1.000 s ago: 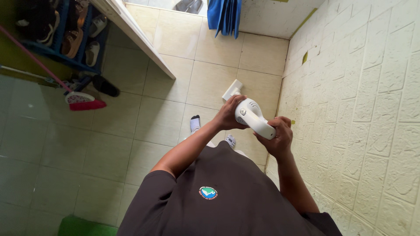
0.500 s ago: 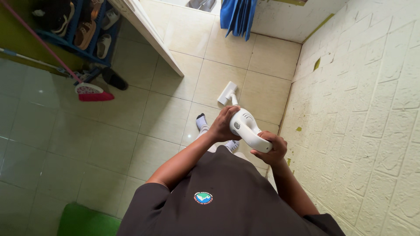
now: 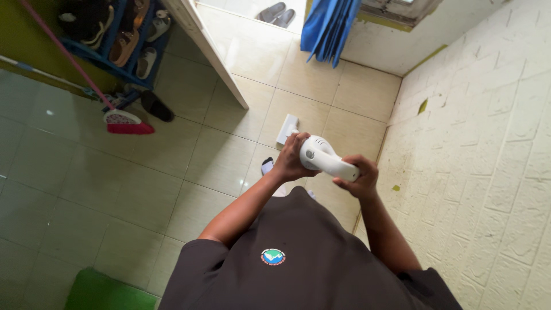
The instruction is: The person vacuums the tiled floor using a white handheld cordless vacuum, moving through a hallway past a shoe rack and into a kitchen area.
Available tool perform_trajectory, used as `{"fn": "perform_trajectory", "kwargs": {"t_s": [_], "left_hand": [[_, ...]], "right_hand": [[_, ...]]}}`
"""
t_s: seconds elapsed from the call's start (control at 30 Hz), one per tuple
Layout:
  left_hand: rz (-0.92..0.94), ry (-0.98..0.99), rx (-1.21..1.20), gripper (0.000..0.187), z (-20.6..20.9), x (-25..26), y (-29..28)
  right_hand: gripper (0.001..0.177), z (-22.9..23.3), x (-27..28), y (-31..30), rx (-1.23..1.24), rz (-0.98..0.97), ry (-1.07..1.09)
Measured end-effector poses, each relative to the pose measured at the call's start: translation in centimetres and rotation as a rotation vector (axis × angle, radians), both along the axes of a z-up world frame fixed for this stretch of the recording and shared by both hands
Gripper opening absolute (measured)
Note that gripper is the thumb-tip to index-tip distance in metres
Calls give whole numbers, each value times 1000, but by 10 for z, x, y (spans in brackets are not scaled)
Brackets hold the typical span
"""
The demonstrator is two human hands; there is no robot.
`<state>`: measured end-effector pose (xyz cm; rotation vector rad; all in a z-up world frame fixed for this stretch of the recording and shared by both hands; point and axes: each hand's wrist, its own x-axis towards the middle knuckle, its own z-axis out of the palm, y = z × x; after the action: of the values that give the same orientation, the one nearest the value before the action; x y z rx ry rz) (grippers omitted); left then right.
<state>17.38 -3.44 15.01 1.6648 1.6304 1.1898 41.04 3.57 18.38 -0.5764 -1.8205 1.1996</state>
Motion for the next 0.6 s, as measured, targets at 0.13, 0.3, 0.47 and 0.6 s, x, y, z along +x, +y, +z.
{"fn": "perform_trajectory", "kwargs": {"t_s": [0.13, 0.3, 0.47, 0.6], "left_hand": [[78, 25, 16, 107, 3, -27, 10], [152, 21, 8, 108, -1, -69, 13], [276, 71, 53, 109, -8, -105, 11], [363, 92, 32, 109, -12, -120, -3]], "right_hand": [[47, 11, -32, 29, 0, 33, -76], [43, 32, -90, 58, -56, 186, -147], [44, 48, -154, 69, 24, 252, -161], [45, 55, -189, 67, 79, 339, -160]]}}
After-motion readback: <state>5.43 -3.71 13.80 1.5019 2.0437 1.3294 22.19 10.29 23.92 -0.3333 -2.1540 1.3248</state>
